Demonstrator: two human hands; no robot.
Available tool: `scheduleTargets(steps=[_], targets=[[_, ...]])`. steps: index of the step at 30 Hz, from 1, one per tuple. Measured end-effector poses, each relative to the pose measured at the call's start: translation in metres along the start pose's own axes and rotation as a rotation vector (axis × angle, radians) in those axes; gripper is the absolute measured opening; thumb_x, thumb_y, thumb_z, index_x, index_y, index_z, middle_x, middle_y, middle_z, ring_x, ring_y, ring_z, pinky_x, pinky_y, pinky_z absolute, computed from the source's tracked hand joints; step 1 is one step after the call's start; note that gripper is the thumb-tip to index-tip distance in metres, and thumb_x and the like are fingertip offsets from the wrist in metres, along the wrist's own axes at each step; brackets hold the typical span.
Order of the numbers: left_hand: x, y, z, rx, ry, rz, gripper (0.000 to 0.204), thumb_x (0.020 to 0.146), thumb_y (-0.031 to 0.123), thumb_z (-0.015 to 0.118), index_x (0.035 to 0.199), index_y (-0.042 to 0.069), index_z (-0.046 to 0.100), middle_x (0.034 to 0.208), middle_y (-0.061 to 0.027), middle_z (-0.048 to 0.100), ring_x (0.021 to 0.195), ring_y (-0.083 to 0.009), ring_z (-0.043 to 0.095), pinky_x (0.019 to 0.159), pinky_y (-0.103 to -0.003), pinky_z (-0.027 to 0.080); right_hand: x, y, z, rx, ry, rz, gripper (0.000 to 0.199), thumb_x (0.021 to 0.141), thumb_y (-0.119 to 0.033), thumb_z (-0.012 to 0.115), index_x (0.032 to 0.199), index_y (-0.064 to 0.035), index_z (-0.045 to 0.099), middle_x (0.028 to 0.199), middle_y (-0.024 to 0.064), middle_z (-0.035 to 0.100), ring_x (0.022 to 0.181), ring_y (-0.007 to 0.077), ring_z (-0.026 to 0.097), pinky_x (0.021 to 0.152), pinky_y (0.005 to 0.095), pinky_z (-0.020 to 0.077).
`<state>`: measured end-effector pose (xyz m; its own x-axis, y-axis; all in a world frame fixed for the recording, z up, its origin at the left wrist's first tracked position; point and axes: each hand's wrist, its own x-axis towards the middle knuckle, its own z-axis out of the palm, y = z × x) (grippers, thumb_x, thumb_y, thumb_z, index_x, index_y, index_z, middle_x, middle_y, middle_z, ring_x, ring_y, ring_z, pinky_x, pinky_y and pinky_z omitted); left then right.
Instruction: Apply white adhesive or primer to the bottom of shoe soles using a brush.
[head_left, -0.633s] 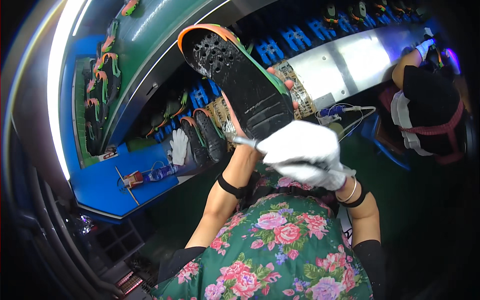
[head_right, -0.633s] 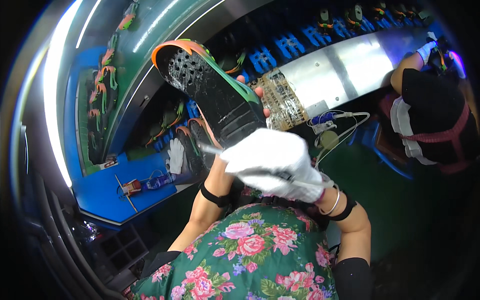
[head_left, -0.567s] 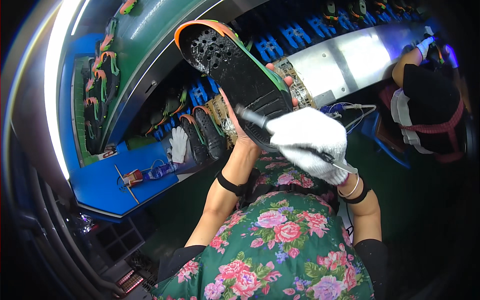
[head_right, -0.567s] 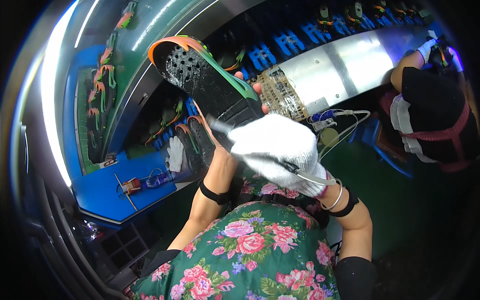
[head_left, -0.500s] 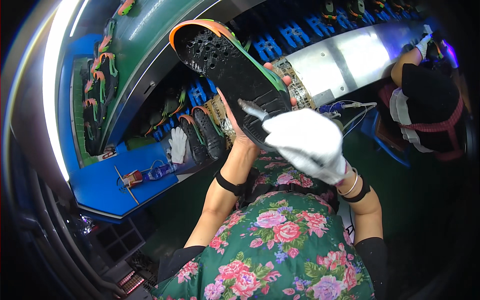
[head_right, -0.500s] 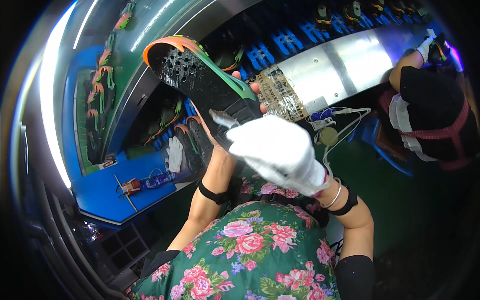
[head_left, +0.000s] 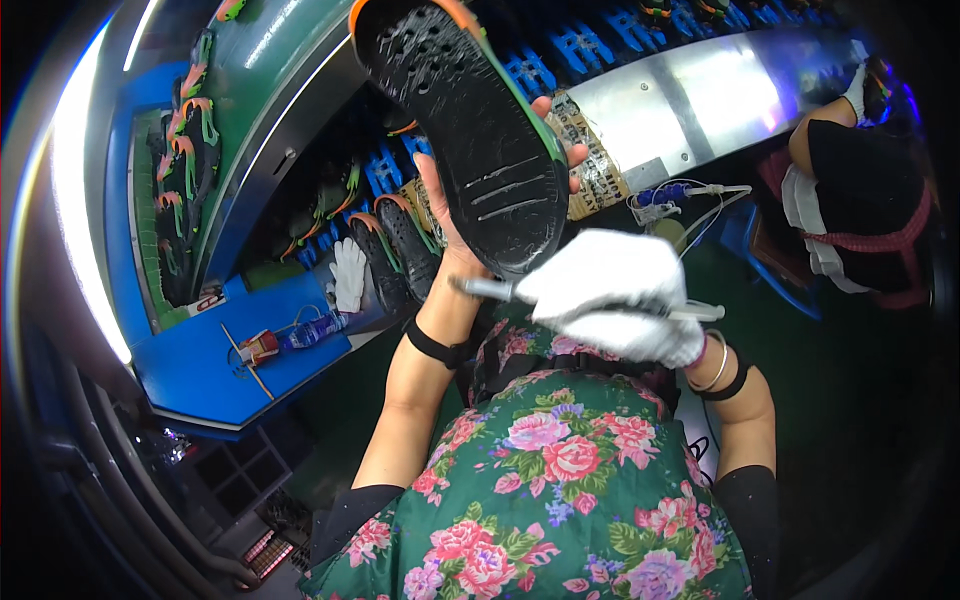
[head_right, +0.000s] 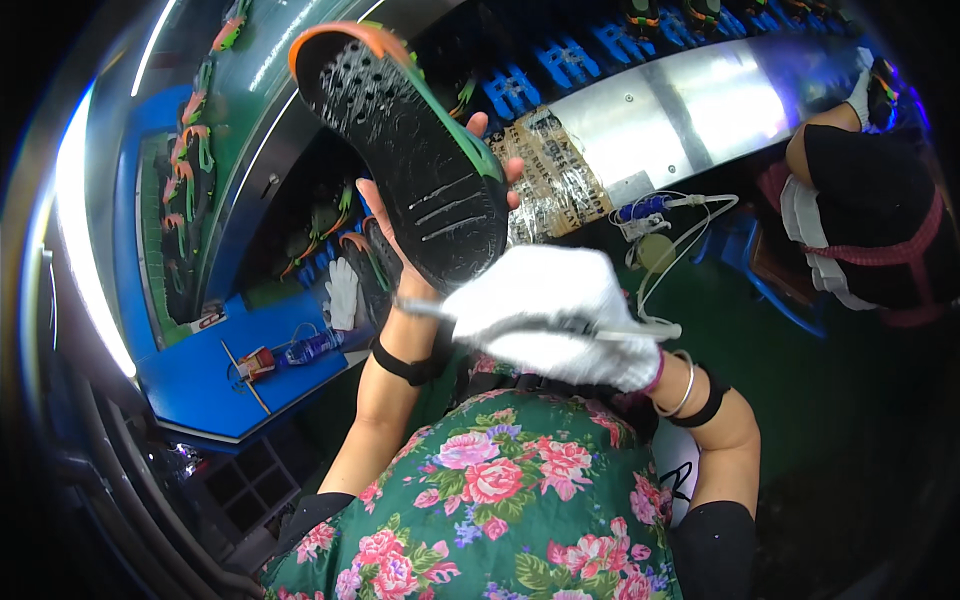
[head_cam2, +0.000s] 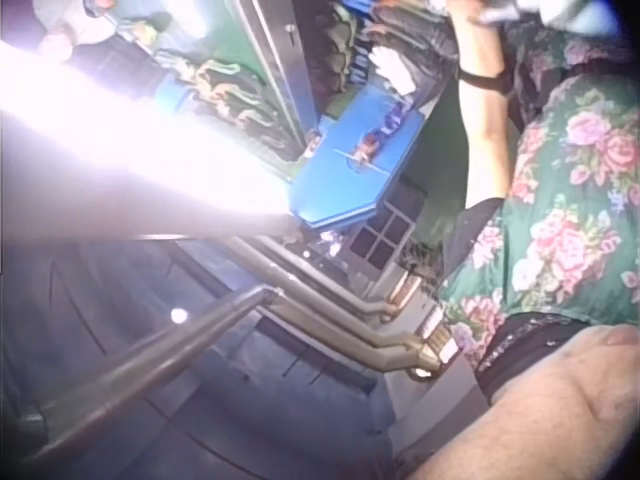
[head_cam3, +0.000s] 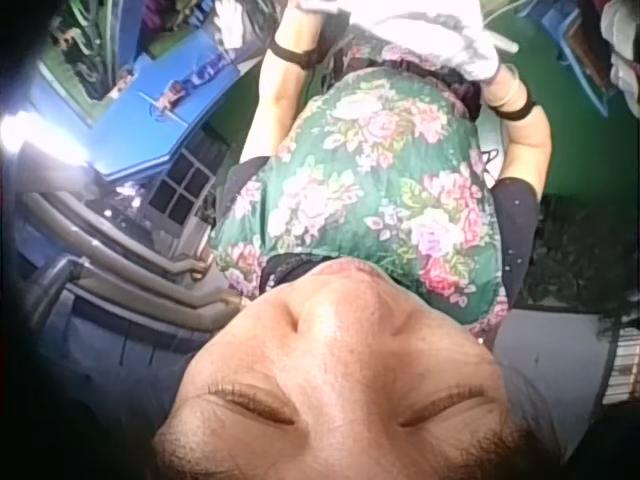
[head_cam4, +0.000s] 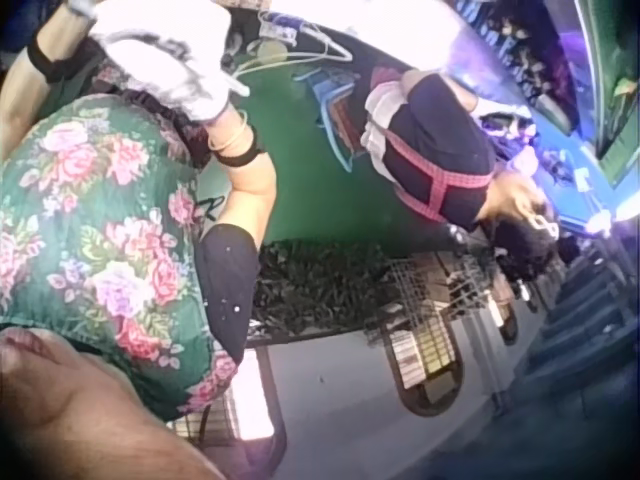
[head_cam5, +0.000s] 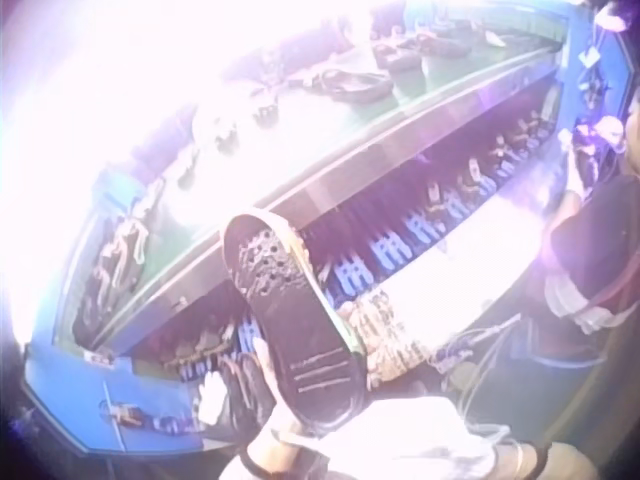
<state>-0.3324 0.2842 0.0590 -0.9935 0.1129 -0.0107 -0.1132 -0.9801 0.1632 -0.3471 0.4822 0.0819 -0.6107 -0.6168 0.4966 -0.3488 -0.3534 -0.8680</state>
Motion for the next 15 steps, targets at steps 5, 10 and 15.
scheduleTargets(steps=[5, 10, 15], targets=[[0.005, 0.012, -0.012, 0.132, 0.028, -0.085, 0.117, 0.084, 0.082, 0.059, 0.161, 0.001, 0.022, 0.163, -0.0221, 0.031, 0.129, -0.0541, 0.052, 0.093, -0.064, 0.058, -0.001, 0.000, -0.003, -0.347, -0.048, -0.127, 0.028, 0.079, -0.006, 0.081, 0.107, -0.0090, 0.078, 0.108, 0.0070, 0.078, 0.094, 0.0262, 0.075, 0.081, 0.0373, 0.0598], [0.002, 0.019, -0.018, 0.060, -0.055, -0.214, 0.111, 0.088, 0.079, 0.055, 0.162, 0.004, 0.022, 0.159, -0.0279, 0.034, 0.126, -0.0587, 0.054, 0.100, -0.064, 0.055, -0.002, -0.010, -0.003, 0.110, -0.061, 0.181, 0.023, 0.078, -0.010, 0.085, 0.101, -0.0100, 0.081, 0.101, 0.0079, 0.078, 0.093, 0.0231, 0.075, 0.079, 0.0336, 0.0594], [-0.002, 0.027, -0.010, 0.062, -0.019, -0.276, 0.102, 0.092, 0.074, 0.050, 0.162, 0.005, 0.026, 0.159, -0.0294, 0.037, 0.128, -0.0582, 0.053, 0.104, -0.065, 0.051, 0.000, -0.001, -0.006, -0.321, -0.072, -0.092, 0.027, 0.084, -0.005, 0.073, 0.111, -0.0078, 0.078, 0.111, 0.0097, 0.077, 0.097, 0.0288, 0.074, 0.086, 0.0389, 0.0588]])
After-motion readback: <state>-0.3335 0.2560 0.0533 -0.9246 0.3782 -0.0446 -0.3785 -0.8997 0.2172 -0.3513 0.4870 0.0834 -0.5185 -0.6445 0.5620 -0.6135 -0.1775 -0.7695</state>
